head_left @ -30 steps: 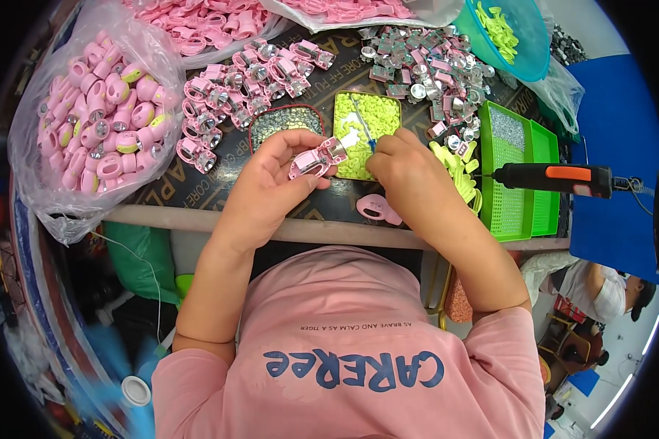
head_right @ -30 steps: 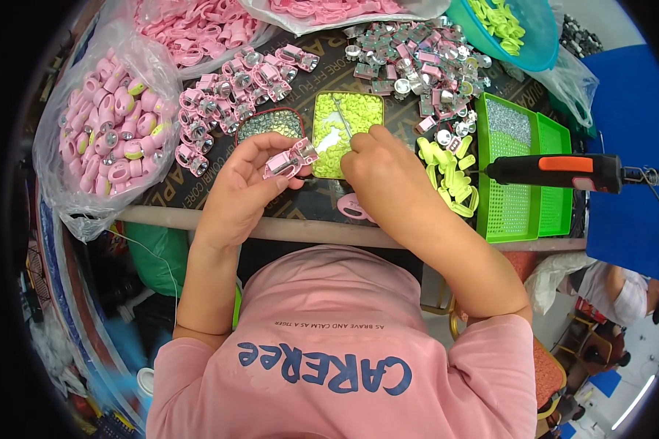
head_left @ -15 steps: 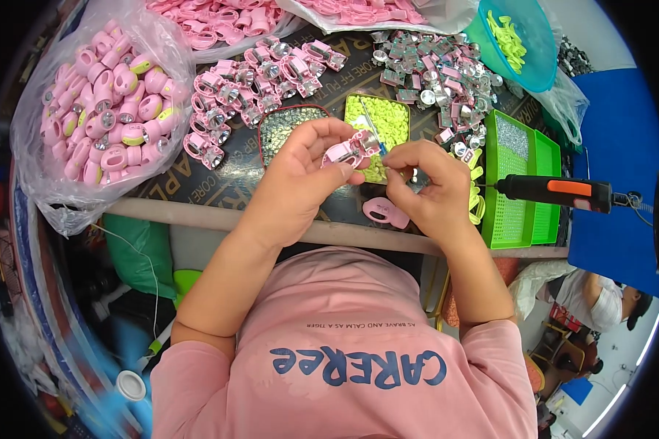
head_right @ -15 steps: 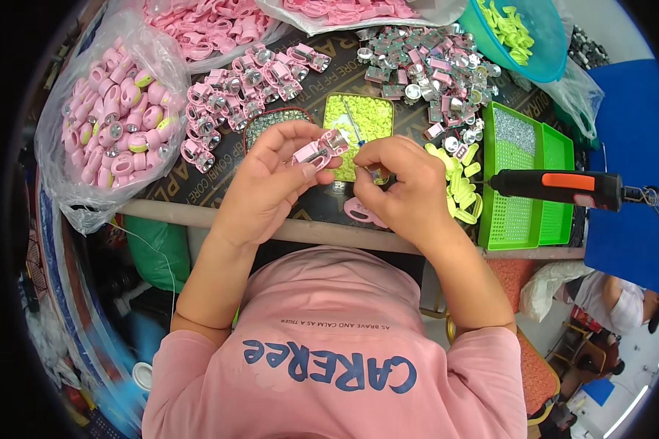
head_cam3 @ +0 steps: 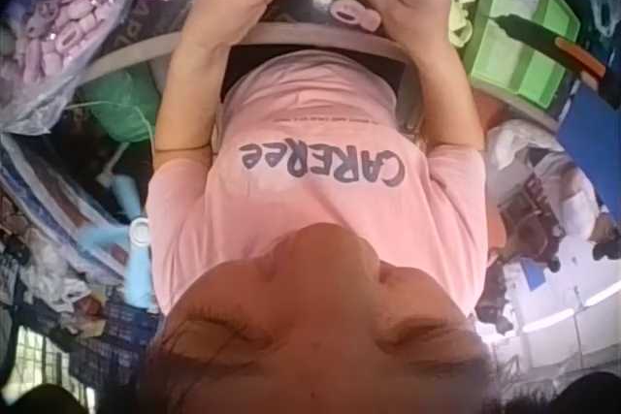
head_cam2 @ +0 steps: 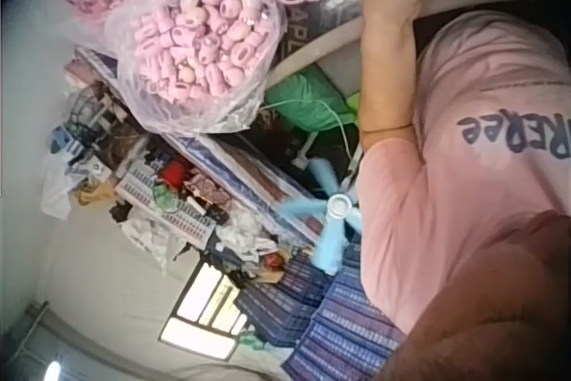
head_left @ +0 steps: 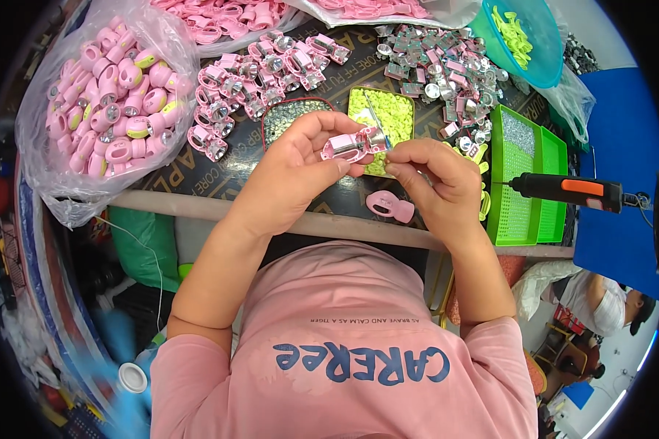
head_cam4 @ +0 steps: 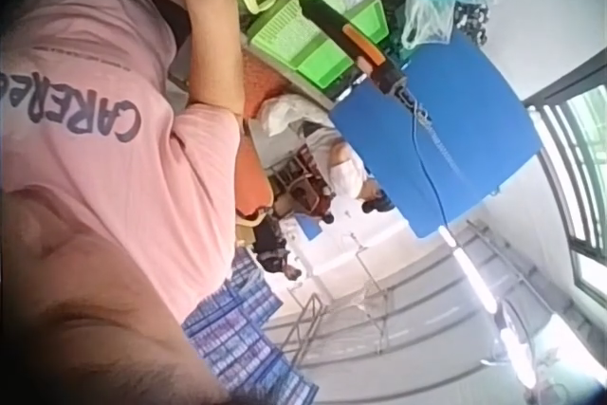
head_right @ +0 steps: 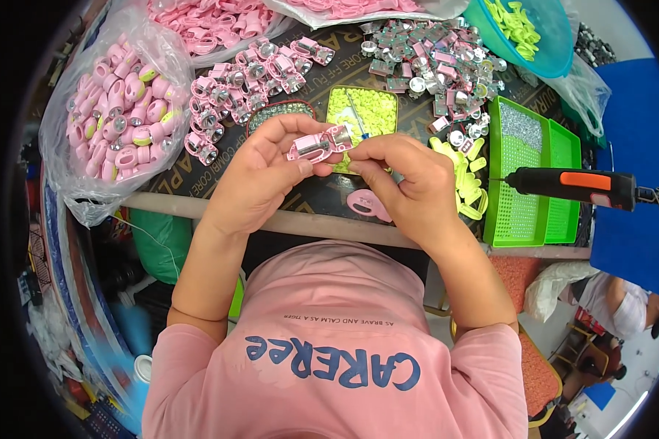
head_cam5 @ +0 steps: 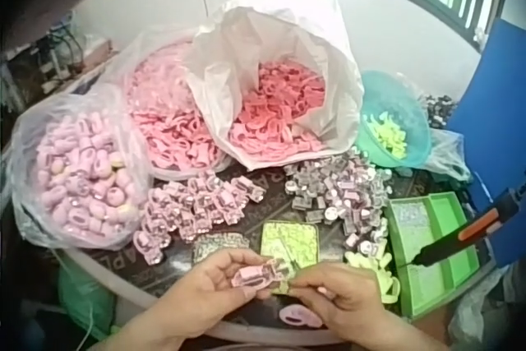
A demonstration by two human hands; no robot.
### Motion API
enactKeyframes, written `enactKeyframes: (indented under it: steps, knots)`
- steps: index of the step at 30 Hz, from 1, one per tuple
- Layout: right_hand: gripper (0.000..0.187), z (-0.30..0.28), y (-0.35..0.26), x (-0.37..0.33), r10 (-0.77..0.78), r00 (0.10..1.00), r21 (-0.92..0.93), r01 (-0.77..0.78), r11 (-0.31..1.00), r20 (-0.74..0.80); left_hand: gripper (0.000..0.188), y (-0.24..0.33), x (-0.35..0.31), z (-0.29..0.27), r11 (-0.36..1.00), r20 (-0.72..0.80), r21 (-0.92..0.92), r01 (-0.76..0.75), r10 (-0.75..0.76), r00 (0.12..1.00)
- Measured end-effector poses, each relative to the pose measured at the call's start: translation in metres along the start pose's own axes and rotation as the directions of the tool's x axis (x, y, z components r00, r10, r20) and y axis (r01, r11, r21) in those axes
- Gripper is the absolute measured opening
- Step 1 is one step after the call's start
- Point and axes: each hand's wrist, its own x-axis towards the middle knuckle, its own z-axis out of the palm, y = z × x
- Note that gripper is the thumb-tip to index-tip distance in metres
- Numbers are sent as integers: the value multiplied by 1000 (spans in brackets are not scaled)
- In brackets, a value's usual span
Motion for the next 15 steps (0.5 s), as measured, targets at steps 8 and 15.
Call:
enactKeyframes:
  steps: [8, 15]
  knots:
    - [21, 1, -13, 14, -92, 995, -99, 95, 991, 36, 42, 8, -1, 2, 996, 129, 71, 59, -68, 989]
    - [20, 5, -10, 14, -176, 984, -133, 178, 975, 24, 43, 7, -4, 3, 998, 152, 56, 12, -21, 988]
